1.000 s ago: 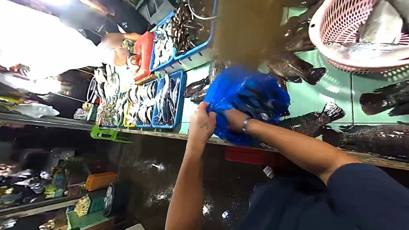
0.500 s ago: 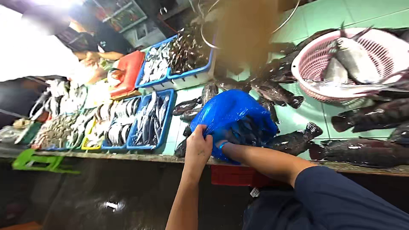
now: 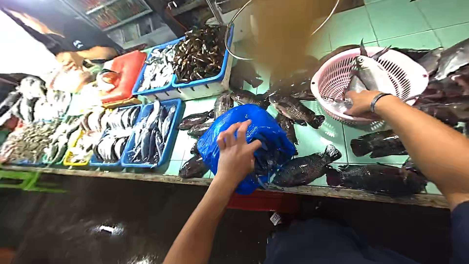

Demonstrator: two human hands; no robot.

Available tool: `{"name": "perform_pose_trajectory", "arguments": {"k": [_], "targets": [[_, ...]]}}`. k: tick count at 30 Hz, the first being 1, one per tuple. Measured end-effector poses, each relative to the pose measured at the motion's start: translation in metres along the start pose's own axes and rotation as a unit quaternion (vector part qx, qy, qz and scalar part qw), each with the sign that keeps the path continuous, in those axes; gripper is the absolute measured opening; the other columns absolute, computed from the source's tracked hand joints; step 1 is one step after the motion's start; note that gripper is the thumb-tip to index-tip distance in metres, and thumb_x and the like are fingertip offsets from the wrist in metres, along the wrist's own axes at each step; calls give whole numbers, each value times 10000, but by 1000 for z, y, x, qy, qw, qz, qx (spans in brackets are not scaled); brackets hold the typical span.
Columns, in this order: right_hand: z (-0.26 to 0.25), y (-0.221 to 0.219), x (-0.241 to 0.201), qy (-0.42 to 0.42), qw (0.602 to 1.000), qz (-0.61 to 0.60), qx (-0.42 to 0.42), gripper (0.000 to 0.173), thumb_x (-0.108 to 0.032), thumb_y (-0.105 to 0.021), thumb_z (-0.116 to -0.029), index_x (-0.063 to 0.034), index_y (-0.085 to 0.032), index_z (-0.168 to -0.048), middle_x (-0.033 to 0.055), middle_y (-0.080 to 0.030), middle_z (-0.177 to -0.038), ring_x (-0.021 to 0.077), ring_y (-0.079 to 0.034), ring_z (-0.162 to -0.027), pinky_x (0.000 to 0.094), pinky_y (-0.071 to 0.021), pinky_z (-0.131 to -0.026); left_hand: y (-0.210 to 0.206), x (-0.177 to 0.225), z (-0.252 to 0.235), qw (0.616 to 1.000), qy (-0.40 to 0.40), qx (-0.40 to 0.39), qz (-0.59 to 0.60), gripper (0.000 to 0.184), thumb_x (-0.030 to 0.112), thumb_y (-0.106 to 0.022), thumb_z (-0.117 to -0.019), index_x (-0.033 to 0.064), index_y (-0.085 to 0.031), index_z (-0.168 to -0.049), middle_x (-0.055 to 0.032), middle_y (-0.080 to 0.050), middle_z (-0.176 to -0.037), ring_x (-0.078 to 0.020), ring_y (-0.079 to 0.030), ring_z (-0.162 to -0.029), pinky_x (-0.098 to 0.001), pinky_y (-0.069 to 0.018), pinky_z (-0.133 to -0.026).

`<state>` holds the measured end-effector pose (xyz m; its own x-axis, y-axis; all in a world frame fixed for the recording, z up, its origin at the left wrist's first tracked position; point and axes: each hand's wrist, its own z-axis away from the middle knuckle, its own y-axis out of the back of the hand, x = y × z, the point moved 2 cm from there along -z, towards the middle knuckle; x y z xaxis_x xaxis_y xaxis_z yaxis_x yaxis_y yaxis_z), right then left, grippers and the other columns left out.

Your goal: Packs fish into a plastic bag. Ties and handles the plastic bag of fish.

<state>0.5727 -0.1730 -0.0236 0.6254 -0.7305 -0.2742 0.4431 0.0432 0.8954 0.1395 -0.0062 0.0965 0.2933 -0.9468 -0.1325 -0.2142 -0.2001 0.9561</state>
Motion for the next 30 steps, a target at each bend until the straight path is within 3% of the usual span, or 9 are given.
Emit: {"name": "perform_pose_trajectory", "arguments": {"k": [2, 4, 6, 9, 13, 17, 21, 25, 30], "targets": [[-25, -4, 9, -4, 999, 1, -45, 779, -388, -869, -817, 110, -552, -1326, 396, -616, -1198, 562, -587, -1174, 743, -419, -980, -16, -3, -21, 992, -48, -100, -67, 227, 130, -766, -849, 282, -800, -1014, -92, -354, -1651, -434, -222, -1536, -738, -199, -1149], [-21, 1, -2, -28, 995, -16, -91, 828, -336, -863, -839, 192, -477, -1347, 406, -573, -1271, 531, -554, -1248, 685, -404, -1051, -27, -16, -37, 976, -53, -171, -120, 233, 109, -722, -896, 257, -803, -1058, -96, -284, -1685, -455, -155, -1553, -761, -160, -1159], [-8, 13, -12, -44, 992, -15, -118, 765, -319, -857, -846, 213, -522, -1283, 395, -590, -1253, 507, -574, -1233, 656, -420, -1048, -28, -26, -53, 971, -28, -189, -142, 237, 36, -675, -905, 182, -793, -1048, -94, -316, -1672, -459, -249, -1520, -746, -238, -1135], [7, 27, -6, -66, 979, -87, -169, 592, -330, -819, -887, 166, -631, -1150, 324, -656, -1160, 428, -632, -1132, 603, -450, -1016, -16, -32, -68, 968, 8, -203, -151, 206, -38, -632, -898, 79, -774, -993, -151, -519, -1505, -469, -516, -1281, -684, -442, -948], [-2, 11, 40, 3, 979, -170, -114, 477, -273, -802, -896, 93, -664, -1168, 284, -683, -1119, 429, -639, -1094, 645, -451, -992, -8, -35, -73, 945, 19, -278, -170, 223, 1, -566, -975, 70, -752, -1076, -178, -655, -1230, -443, -611, -1135, -625, -519, -847], [3, 22, 60, 84, 964, -252, -27, 450, -91, -805, -870, 28, -608, -1256, 256, -691, -1004, 399, -684, -884, 628, -547, -826, 1, -41, -77, 945, 6, -285, -158, 326, -37, -605, -922, 115, -730, -1183, -164, -666, -1216, -425, -650, -1090, -620, -546, -775], [84, 70, 48, 116, 942, -314, 5, 473, -35, -784, -876, -46, -584, -1305, 212, -691, -974, 327, -682, -771, 546, -581, -723, 6, -50, -89, 933, -5, -331, -144, 551, -1, -759, -771, 181, -686, -1286, -146, -645, -1266, -418, -674, -1037, -660, -551, -736], [174, 58, 17, 201, 854, -479, 10, 532, -123, -762, -804, -153, -559, -1295, 15, -736, -901, 110, -708, -624, 294, -620, -511, 7, -66, -95, 937, -39, -337, -85, 613, -43, -779, -729, 140, -673, -1305, -160, -610, -1331, -424, -654, -1095, -659, -556, -786], [228, -27, -91, 192, 759, -619, -62, 598, -117, -746, -788, -186, -578, -1358, 83, -740, -965, 181, -719, -679, 329, -621, -537, 16, -74, -112, 949, -140, -279, 30, 529, -91, -743, -740, 28, -689, -1254, -175, -662, -1275, -361, -629, -1202, -567, -503, -1009]]}}
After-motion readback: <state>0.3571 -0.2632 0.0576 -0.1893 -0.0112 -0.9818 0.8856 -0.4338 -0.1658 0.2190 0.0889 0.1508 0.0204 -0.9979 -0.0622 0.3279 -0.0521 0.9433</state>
